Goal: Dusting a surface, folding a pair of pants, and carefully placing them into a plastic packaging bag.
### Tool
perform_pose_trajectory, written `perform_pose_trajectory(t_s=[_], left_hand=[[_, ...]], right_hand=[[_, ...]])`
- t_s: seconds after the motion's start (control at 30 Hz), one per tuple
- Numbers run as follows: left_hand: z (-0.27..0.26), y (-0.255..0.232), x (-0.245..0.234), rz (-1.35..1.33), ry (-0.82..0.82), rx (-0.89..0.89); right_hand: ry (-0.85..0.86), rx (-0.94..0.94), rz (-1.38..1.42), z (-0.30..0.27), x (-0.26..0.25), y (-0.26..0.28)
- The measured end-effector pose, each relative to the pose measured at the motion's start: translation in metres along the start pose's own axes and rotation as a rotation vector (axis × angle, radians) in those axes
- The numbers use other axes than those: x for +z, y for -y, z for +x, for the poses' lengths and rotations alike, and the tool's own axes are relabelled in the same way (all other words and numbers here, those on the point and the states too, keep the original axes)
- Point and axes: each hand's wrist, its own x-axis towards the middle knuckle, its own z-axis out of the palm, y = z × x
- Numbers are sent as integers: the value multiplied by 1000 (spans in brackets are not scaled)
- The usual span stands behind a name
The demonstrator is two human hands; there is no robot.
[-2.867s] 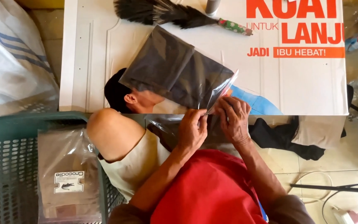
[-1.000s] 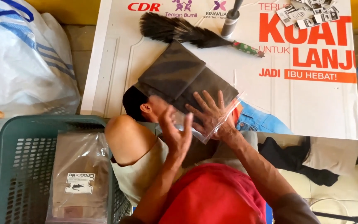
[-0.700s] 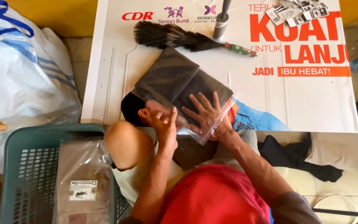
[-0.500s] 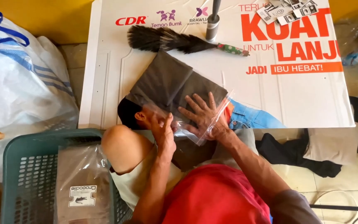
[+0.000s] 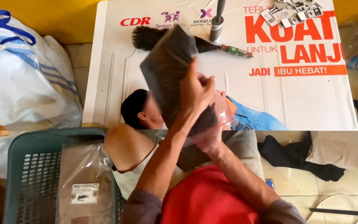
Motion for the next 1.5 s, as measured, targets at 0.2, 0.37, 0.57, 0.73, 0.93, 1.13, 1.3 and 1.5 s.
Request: perform_pose_trajectory(t_s=[0.2, 0.37, 0.57, 0.73, 0.93, 1.13, 1.3, 1.5], left_hand=[[-49, 97, 78, 290, 486, -155], [-70, 91, 50, 335, 361, -151], [-86, 82, -21, 397, 241, -169], [-86, 75, -74, 457, 113, -169], [-102, 74, -78, 330, 103, -228], [-85, 95, -55, 172, 8, -153], [-67, 93, -45, 160, -82, -279], [-100, 82, -66, 260, 25, -43]], right_hand=[[-585, -67, 280, -8, -78, -4], [-578, -37, 272, -8, -66, 8], [-606, -5, 273, -17, -37, 30], [-602, 37, 273, -20, -24, 37], [-723, 2, 234, -74, -122, 42], [-720, -27, 126, -32, -144, 52], [-627, -64, 44, 3, -122, 63], [-728, -50, -21, -52, -58, 75]])
